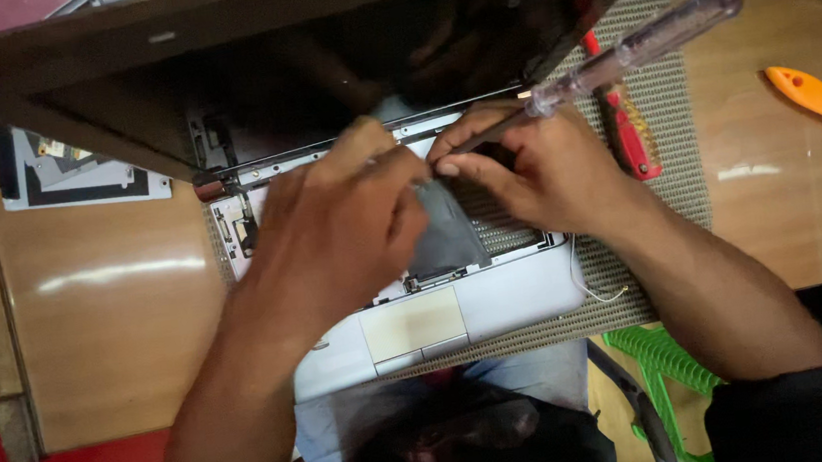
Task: The person is repairing a disassembled laptop resting on their lap. They use a screwdriver to tighten screws on the internal frame and manipulate thin ribbon cables and wires near the screen hinge area.
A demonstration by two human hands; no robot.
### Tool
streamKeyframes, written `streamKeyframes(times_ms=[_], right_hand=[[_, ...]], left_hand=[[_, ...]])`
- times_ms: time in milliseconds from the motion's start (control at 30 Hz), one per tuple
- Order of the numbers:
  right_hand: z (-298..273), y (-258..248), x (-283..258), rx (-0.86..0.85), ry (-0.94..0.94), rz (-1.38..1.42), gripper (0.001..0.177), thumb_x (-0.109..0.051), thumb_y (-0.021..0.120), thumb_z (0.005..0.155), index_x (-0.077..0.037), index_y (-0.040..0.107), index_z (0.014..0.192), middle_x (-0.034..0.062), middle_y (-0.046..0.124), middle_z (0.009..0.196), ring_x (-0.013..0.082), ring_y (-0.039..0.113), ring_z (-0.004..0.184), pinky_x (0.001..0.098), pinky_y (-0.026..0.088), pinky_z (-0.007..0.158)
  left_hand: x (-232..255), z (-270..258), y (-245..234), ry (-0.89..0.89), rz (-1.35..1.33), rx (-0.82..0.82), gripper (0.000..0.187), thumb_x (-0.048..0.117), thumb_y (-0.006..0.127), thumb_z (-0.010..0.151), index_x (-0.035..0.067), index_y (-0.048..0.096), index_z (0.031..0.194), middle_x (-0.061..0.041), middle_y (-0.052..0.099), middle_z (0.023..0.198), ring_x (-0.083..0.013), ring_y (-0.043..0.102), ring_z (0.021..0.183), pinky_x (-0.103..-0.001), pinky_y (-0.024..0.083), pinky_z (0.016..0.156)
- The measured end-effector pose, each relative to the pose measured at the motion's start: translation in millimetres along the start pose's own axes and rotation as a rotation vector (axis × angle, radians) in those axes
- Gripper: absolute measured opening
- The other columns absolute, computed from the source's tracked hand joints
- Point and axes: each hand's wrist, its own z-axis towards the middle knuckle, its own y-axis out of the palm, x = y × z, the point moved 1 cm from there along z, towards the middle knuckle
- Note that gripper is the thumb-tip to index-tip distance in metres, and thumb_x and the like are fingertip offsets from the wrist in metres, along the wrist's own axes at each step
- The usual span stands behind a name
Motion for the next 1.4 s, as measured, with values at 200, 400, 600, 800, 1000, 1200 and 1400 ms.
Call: streamKeyframes(times_ms=[200, 400, 600, 800, 1000, 1200, 1400], right_hand=[[-2, 0, 2, 0.016, -0.063, -0.030, 0.019, -0.016, 0.061, 0.104, 0.000, 0.073, 0.105, 0.0107, 0.075, 0.100, 0.0243, 0.073, 0.089, 0.0335, 0.056, 0.079], [-5, -3, 1, 0.090, 0.034, 0.053, 0.017, -0.012, 0.062, 0.104, 0.003, 0.071, 0.101, 0.0120, 0.074, 0.101, 0.0236, 0.072, 0.093, 0.0325, 0.056, 0.084], [-5, -2, 1, 0.059, -0.024, 0.024, 0.017, -0.012, 0.062, 0.104, 0.002, 0.071, 0.101, 0.0124, 0.075, 0.099, 0.0243, 0.073, 0.090, 0.0336, 0.057, 0.081], [-3, -4, -2, 0.043, -0.060, 0.056, 0.011, -0.007, 0.064, 0.101, 0.002, 0.071, 0.102, 0.0127, 0.074, 0.097, 0.0233, 0.073, 0.087, 0.0323, 0.057, 0.079], [-1, -6, -6, 0.040, -0.109, 0.045, 0.011, -0.005, 0.066, 0.100, 0.004, 0.072, 0.103, 0.0147, 0.075, 0.096, 0.0241, 0.074, 0.085, 0.0323, 0.060, 0.077], [-1, -6, -4, 0.039, -0.169, 0.069, 0.011, -0.002, 0.065, 0.100, 0.006, 0.071, 0.103, 0.0182, 0.075, 0.097, 0.0282, 0.074, 0.087, 0.0363, 0.061, 0.081], [-2, -8, -14, 0.032, -0.170, 0.038, 0.013, -0.004, 0.071, 0.096, 0.007, 0.074, 0.100, 0.0201, 0.075, 0.097, 0.0275, 0.076, 0.087, 0.0330, 0.063, 0.080]], left_hand=[[-15, -6, 14, 0.165, 0.229, 0.168, 0.010, 0.018, 0.064, 0.083, 0.013, 0.072, 0.087, -0.004, 0.058, 0.094, -0.0364, 0.063, 0.064, -0.057, 0.051, 0.053], [-10, 0, 8, 0.042, 0.074, -0.008, 0.028, 0.020, 0.055, 0.086, 0.017, 0.075, 0.106, -0.004, 0.067, 0.099, -0.0389, 0.068, 0.080, -0.060, 0.051, 0.065], [-9, -3, 6, 0.021, 0.045, 0.050, 0.026, 0.019, 0.059, 0.084, 0.017, 0.078, 0.102, -0.002, 0.069, 0.095, -0.0370, 0.068, 0.078, -0.057, 0.052, 0.061], [-11, -3, 9, 0.031, 0.106, 0.078, 0.017, 0.018, 0.058, 0.083, 0.014, 0.074, 0.087, -0.003, 0.061, 0.087, -0.0387, 0.064, 0.071, -0.058, 0.051, 0.058], [-11, -3, 9, 0.037, 0.098, 0.087, 0.018, 0.016, 0.057, 0.084, 0.014, 0.075, 0.088, -0.004, 0.062, 0.087, -0.0371, 0.065, 0.071, -0.058, 0.052, 0.059], [-13, -3, 12, 0.043, 0.098, 0.096, 0.017, 0.018, 0.057, 0.084, 0.013, 0.073, 0.087, -0.003, 0.062, 0.090, -0.0365, 0.064, 0.070, -0.058, 0.051, 0.059], [-12, -3, 11, 0.054, 0.078, 0.094, 0.019, 0.014, 0.056, 0.084, 0.013, 0.073, 0.091, -0.004, 0.061, 0.088, -0.0357, 0.063, 0.070, -0.057, 0.051, 0.059]])
